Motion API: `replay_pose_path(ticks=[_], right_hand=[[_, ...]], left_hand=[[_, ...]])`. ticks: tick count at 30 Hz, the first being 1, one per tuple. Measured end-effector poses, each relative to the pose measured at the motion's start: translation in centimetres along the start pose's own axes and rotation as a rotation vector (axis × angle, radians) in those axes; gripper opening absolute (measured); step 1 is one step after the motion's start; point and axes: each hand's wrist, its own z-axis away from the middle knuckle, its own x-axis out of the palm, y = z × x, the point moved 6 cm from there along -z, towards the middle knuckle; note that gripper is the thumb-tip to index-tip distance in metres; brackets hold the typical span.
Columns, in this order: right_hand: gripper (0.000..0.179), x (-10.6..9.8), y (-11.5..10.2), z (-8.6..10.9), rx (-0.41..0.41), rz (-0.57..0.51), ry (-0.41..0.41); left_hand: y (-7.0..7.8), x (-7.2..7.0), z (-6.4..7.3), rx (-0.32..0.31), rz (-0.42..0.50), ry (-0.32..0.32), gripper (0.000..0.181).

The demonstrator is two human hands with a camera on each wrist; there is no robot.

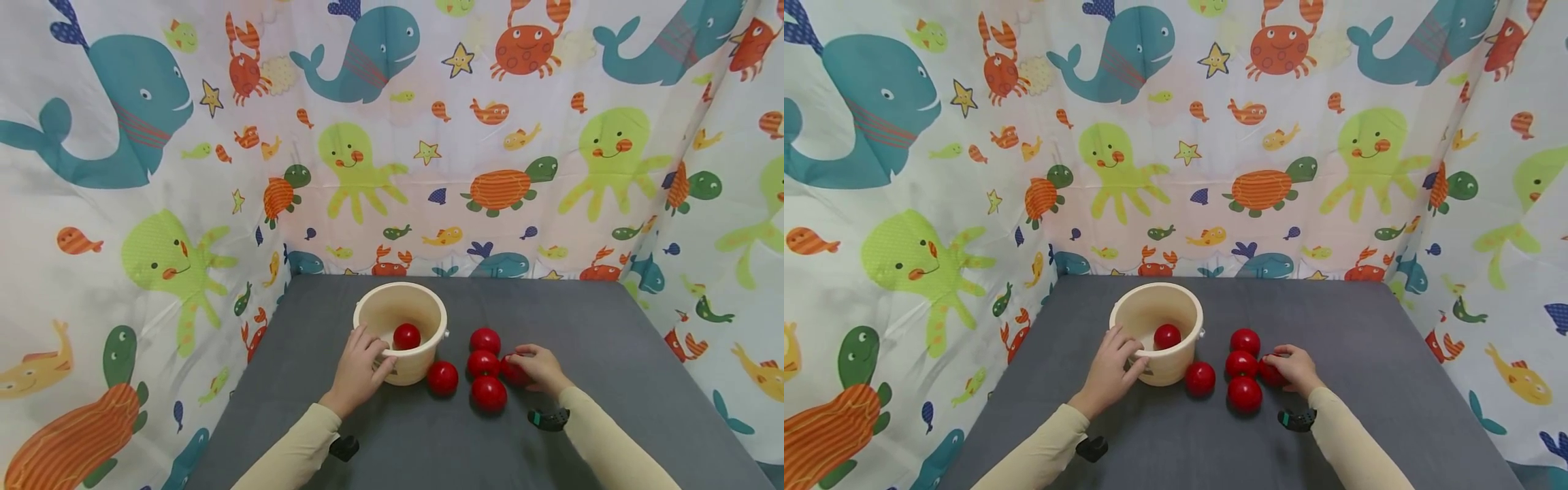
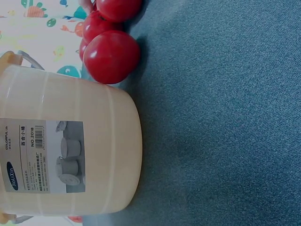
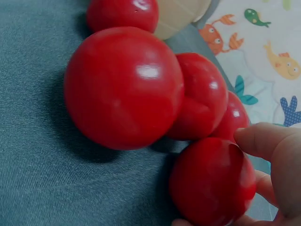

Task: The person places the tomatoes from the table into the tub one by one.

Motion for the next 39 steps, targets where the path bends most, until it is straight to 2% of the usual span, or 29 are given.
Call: replay_pose_path(ticks=[5, 11, 29, 39], right_hand=[[0.054, 0.2, -0.3, 0.3, -0.010, -0.003, 0.018], [0.054, 0.1, 0.0, 0.0, -0.015, -0.009, 0.025], [0.058, -0.1, 0.8, -0.4, 0.016, -0.048, 0.001], [0.061, -0.3, 1.0, -0.5, 0.029, -0.069, 0.006]], left_hand=[[0.0, 0.1, 0.0, -0.020, 0.003, -0.018, 0.022], [0.3, -0.2, 0.0, 0.009, -0.018, 0.016, 0.019], [-0.1, 0.2, 0.2, 0.001, -0.010, 0.004, 0.019], [0.0, 0.3, 0.2, 0.007, -0.016, 0.020, 0.018]])
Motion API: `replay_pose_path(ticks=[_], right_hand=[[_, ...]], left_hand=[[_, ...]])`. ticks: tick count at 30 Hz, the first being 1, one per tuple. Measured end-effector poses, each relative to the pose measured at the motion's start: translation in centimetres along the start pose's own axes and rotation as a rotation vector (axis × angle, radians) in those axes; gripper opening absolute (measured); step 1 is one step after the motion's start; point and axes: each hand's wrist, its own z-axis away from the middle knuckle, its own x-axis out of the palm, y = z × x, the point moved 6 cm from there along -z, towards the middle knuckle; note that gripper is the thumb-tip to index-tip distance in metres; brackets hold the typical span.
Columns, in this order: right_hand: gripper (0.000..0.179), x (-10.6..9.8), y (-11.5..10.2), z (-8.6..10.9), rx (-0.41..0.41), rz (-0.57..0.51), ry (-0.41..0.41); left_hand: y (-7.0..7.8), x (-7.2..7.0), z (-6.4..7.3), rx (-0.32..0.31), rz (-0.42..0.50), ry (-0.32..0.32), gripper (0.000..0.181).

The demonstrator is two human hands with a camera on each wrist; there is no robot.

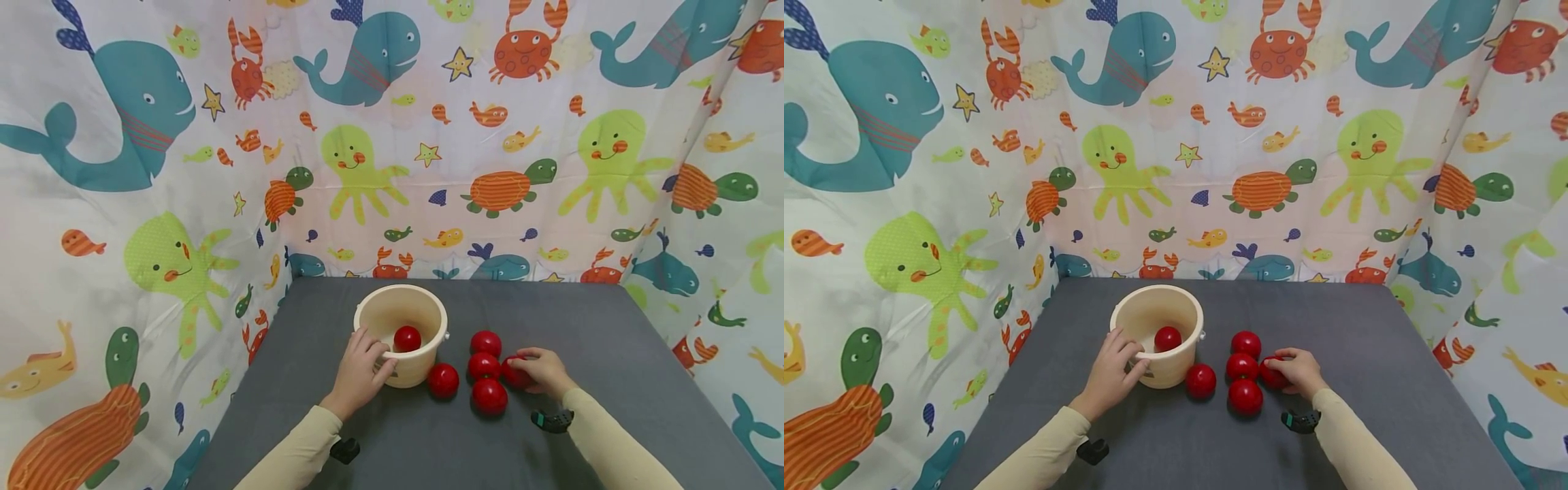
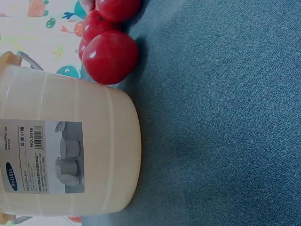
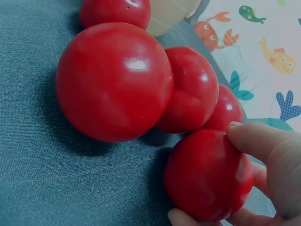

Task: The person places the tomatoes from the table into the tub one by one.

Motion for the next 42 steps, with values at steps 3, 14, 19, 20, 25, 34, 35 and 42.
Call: replay_pose_path(ticks=[3, 14, 19, 20, 25, 34, 35, 42], right_hand=[[0.061, -0.1, 0.0, 0.0, 0.001, -0.005, -0.004], [0.061, -1.7, -3.2, 0.2, -0.039, 0.003, -0.011], [0.064, -2.4, -6.4, 0.4, -0.070, 0.007, -0.029], [0.064, -2.5, -7.1, 0.4, -0.076, 0.006, -0.032], [0.068, -2.9, -10.2, 0.3, -0.095, -0.024, -0.047], [0.067, -2.1, -15.8, 0.5, -0.152, -0.042, -0.069], [0.066, -1.9, -16.3, 0.5, -0.157, -0.042, -0.070], [0.060, 0.5, -19.9, 0.5, -0.188, -0.054, -0.089]], left_hand=[[0.0, 0.0, 0.1, -0.003, 0.009, -0.003, 0.018], [0.1, -0.1, -0.1, -0.017, 0.010, -0.012, 0.019], [0.0, -0.2, -0.2, -0.013, 0.006, -0.006, 0.020], [0.0, -0.2, -0.3, -0.014, 0.004, -0.007, 0.020], [-0.1, -0.1, -0.2, -0.025, 0.014, -0.023, 0.021], [-0.1, -0.2, -0.3, -0.012, 0.002, -0.007, 0.020], [-0.1, -0.1, -0.3, -0.011, 0.002, -0.006, 0.020], [-0.1, -0.1, -0.2, 0.008, 0.005, 0.007, 0.020]])
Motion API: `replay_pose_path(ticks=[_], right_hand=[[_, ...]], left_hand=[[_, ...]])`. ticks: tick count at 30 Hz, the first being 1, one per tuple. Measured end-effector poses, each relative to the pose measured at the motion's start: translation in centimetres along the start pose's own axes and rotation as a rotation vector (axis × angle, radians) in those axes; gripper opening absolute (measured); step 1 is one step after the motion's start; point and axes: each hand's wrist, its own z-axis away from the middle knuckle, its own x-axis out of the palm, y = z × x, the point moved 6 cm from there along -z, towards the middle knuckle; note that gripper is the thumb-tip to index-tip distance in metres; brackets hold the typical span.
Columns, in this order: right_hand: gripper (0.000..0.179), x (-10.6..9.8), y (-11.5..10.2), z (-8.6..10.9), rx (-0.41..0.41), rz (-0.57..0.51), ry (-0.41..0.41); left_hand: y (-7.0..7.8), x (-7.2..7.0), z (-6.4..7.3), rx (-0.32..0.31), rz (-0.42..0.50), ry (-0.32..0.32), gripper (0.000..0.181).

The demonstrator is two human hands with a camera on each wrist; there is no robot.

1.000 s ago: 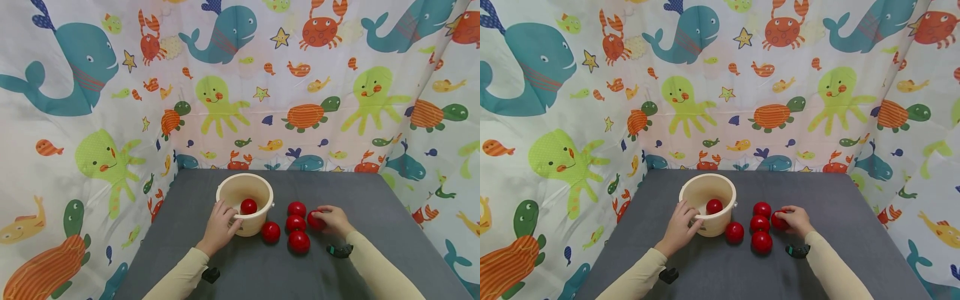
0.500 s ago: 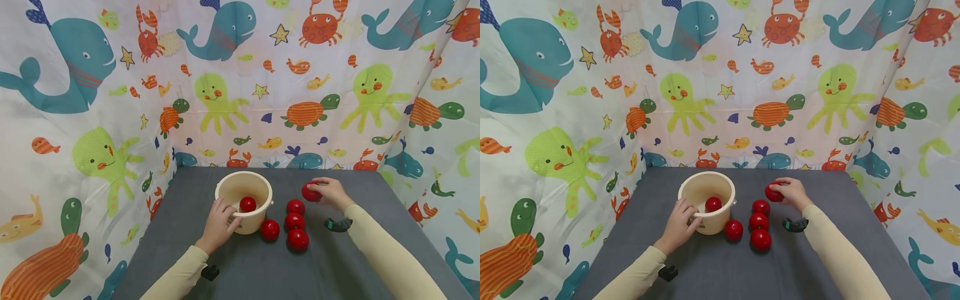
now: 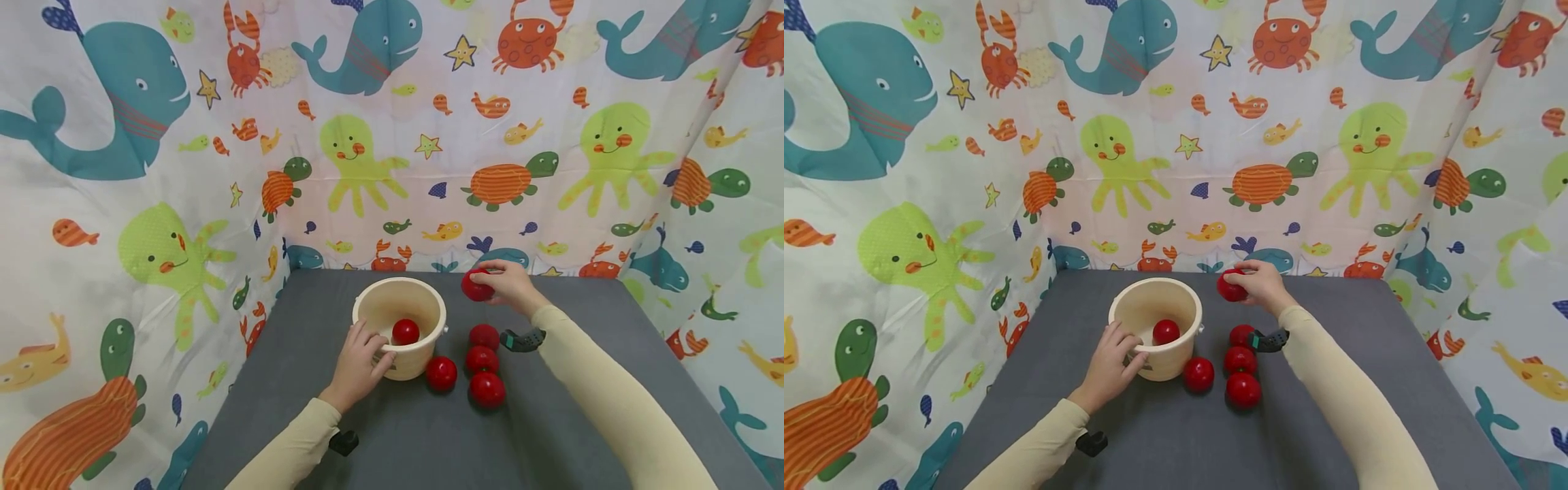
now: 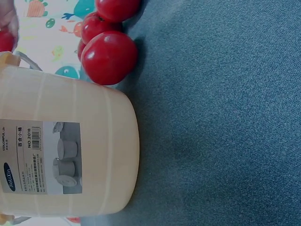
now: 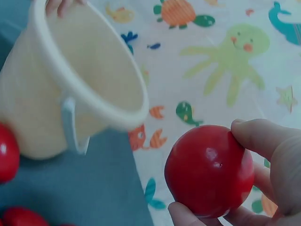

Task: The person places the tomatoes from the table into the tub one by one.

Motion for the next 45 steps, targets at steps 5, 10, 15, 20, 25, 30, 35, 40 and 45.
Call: replay_pose_path(ticks=[5, 10, 15, 20, 25, 30, 35, 40, 45], right_hand=[[0.057, 2.1, -2.3, -0.2, -0.018, 0.017, 0.000], [0.055, 4.1, -4.2, -0.1, -0.035, 0.041, -0.015], [0.054, 6.1, -5.0, -0.1, -0.047, 0.065, -0.037], [0.052, 8.2, -5.1, -0.2, -0.047, 0.054, -0.066], [0.051, 10.1, -4.9, -0.3, -0.064, 0.053, -0.100], [0.052, 11.7, -4.3, -0.2, -0.052, 0.066, -0.092], [0.050, 13.4, -3.4, -0.2, -0.031, 0.076, -0.074], [0.044, 14.7, -2.7, -0.2, -0.039, 0.078, -0.078], [0.040, 15.8, -2.4, -0.1, -0.052, 0.065, -0.089]], left_hand=[[0.0, 0.0, -0.2, 0.017, 0.002, 0.012, 0.020], [0.1, 0.0, -0.3, 0.012, 0.002, 0.005, 0.020], [0.0, -0.2, -0.3, 0.001, -0.003, 0.009, 0.019], [-0.1, -0.2, -0.3, -0.012, 0.005, -0.004, 0.020], [-0.2, -0.1, -0.2, -0.027, 0.008, -0.021, 0.020], [-0.2, -0.1, -0.1, -0.022, 0.013, -0.019, 0.020], [-0.1, -0.2, -0.1, -0.010, 0.026, -0.011, 0.023], [-0.1, -0.1, -0.1, -0.020, 0.015, -0.022, 0.024], [-0.2, 0.0, 0.0, -0.046, 0.005, -0.044, 0.025]])
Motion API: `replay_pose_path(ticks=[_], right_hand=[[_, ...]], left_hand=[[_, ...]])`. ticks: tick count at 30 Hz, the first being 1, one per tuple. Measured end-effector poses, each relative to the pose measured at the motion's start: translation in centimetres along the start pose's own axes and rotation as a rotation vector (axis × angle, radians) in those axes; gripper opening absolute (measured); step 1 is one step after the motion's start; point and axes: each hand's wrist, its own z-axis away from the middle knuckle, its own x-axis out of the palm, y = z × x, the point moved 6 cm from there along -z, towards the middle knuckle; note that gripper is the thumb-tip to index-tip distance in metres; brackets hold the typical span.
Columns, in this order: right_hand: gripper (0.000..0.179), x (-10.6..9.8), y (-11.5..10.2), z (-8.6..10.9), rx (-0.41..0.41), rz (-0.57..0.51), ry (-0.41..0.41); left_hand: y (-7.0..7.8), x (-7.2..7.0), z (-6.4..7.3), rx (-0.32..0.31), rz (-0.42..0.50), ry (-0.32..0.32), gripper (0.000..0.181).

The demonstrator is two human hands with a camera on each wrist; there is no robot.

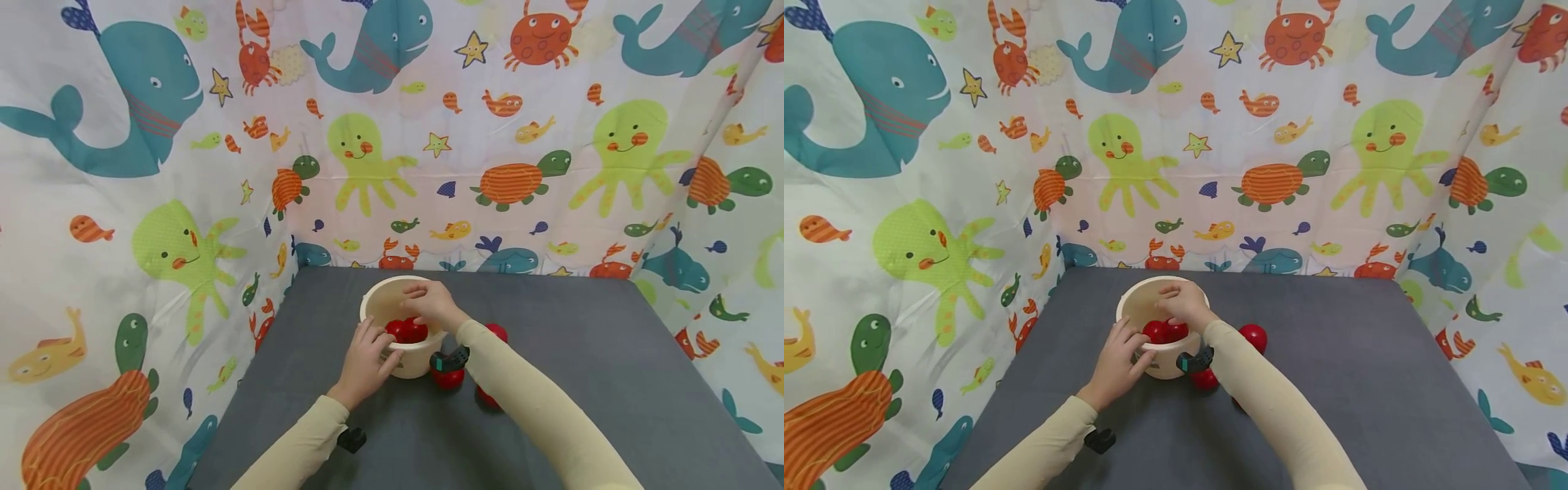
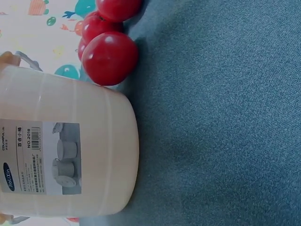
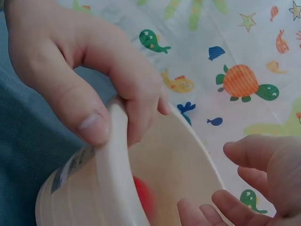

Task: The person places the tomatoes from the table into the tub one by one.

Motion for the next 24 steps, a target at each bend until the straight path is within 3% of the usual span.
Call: replay_pose_path(ticks=[13, 24], right_hand=[[0.042, 0.9, 1.0, 0.1, 0.012, -0.015, -0.010], [0.041, 0.4, 1.3, 0.4, 0.035, -0.018, -0.005]], left_hand=[[0.4, -0.1, 0.1, 0.038, -0.008, 0.047, 0.024], [0.3, -0.1, 0.1, 0.045, -0.011, 0.052, 0.025]])
